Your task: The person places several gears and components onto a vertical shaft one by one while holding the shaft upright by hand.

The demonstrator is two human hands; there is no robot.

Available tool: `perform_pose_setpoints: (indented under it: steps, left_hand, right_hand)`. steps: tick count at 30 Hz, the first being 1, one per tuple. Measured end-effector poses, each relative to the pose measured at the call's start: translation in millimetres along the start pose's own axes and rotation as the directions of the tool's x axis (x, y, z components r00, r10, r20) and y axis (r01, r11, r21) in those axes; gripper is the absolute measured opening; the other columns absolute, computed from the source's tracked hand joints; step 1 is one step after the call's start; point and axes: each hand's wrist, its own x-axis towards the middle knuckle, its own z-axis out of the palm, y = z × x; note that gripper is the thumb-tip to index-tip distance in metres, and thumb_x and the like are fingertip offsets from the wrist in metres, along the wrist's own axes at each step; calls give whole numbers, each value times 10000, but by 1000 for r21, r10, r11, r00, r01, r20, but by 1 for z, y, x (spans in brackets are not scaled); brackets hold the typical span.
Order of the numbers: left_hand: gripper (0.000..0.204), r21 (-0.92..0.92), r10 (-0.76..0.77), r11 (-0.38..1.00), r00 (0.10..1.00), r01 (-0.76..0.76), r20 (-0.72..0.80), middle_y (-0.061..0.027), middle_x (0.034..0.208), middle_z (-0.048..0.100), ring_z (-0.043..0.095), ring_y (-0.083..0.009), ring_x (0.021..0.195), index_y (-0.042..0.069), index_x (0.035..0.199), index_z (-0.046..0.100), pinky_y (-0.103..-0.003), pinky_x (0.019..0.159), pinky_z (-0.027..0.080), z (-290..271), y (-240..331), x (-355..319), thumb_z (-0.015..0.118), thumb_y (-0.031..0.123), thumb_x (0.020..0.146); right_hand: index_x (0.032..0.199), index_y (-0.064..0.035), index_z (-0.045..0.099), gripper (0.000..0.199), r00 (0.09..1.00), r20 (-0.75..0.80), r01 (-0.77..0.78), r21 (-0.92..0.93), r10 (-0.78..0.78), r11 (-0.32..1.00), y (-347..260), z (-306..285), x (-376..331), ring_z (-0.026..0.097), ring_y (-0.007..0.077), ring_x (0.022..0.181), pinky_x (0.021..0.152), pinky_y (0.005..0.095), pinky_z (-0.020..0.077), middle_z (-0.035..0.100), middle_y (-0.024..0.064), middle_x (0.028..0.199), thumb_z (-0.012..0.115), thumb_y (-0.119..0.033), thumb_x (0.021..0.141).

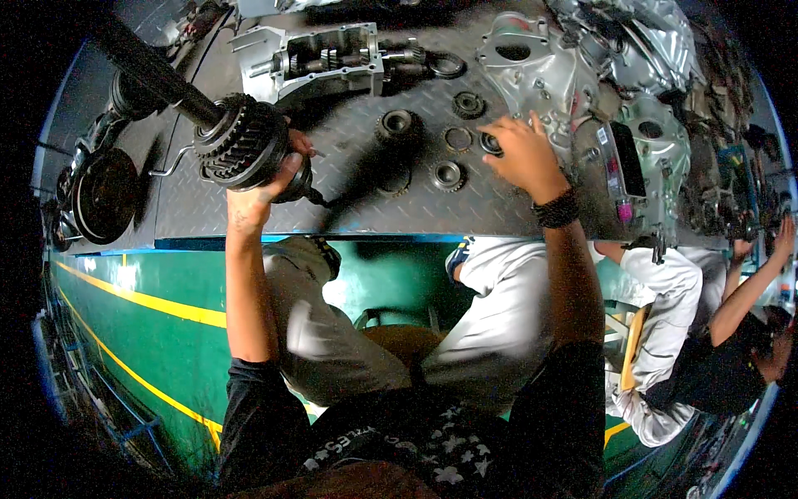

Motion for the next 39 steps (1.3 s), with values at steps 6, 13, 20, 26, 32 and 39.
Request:
perform_pose_setpoints:
  steps: [6, 13, 20, 26, 32, 39]
  left_hand:
    - [263, -63, -22, 998, 999, 21, -24, -52, 1037, 788, 739, -149, 968, 30, 1088, 756, -324, 897, 590, -3, -6, 3, 830, 15, 836]
    - [338, 49, 11, 999, 1000, -12, 18, -77, 1023, 725, 691, -210, 959, 27, 1165, 677, -387, 885, 573, -19, -15, -6, 790, 84, 851]
    - [605, -142, -95, 986, 994, 88, -45, -28, 1060, 717, 657, -114, 968, 22, 1190, 648, -314, 920, 554, 5, 20, 3, 931, 59, 656]
    - [602, -88, -9, 996, 998, 3, -58, -24, 1067, 719, 645, -103, 963, 15, 1201, 645, -311, 933, 547, -15, 9, -3, 913, 57, 663]
    - [597, -185, 36, 982, 998, -45, -56, -44, 1102, 734, 662, -124, 1010, 3, 1193, 655, -333, 985, 540, -5, 12, 2, 893, 39, 647]
    - [613, -178, 82, 981, 997, -83, -12, -22, 1052, 725, 691, -141, 973, 42, 1223, 621, -342, 923, 568, -11, 2, 2, 877, 8, 667]
  right_hand:
    - [1313, -110, 683, 506, 992, 111, -57, 3, 56, 998, 5, -1, 11, 648, 369, 1149, 1084, 466, 463, 671, 157, 1247, 822, -161, 829]
    - [1382, -37, 633, 488, 989, 122, -144, 775, 79, 615, 3, -31, 16, 704, 263, 1075, 901, 337, 563, 654, 127, 1345, 721, -135, 912]
    - [1524, 55, 457, 609, 976, -187, 208, 952, 114, -224, -38, -84, 38, 663, 179, 1062, 810, 226, 533, 573, 159, 1451, 544, -334, 1063]
    - [1411, 25, 590, 527, 749, -662, 661, 750, 25, 30, -136, -226, 131, 611, 134, 1040, 913, 261, 463, 691, 142, 1243, 589, -387, 1082]
    - [1279, -17, 690, 581, 698, -639, 713, 575, -323, 402, -239, -294, 117, 691, 165, 1084, 996, 335, 548, 737, 97, 1177, 751, -493, 952]
    - [1295, 45, 667, 551, 706, -692, 657, 561, -150, 504, -258, -288, 125, 727, 203, 1007, 931, 360, 594, 764, 137, 1117, 804, -346, 932]
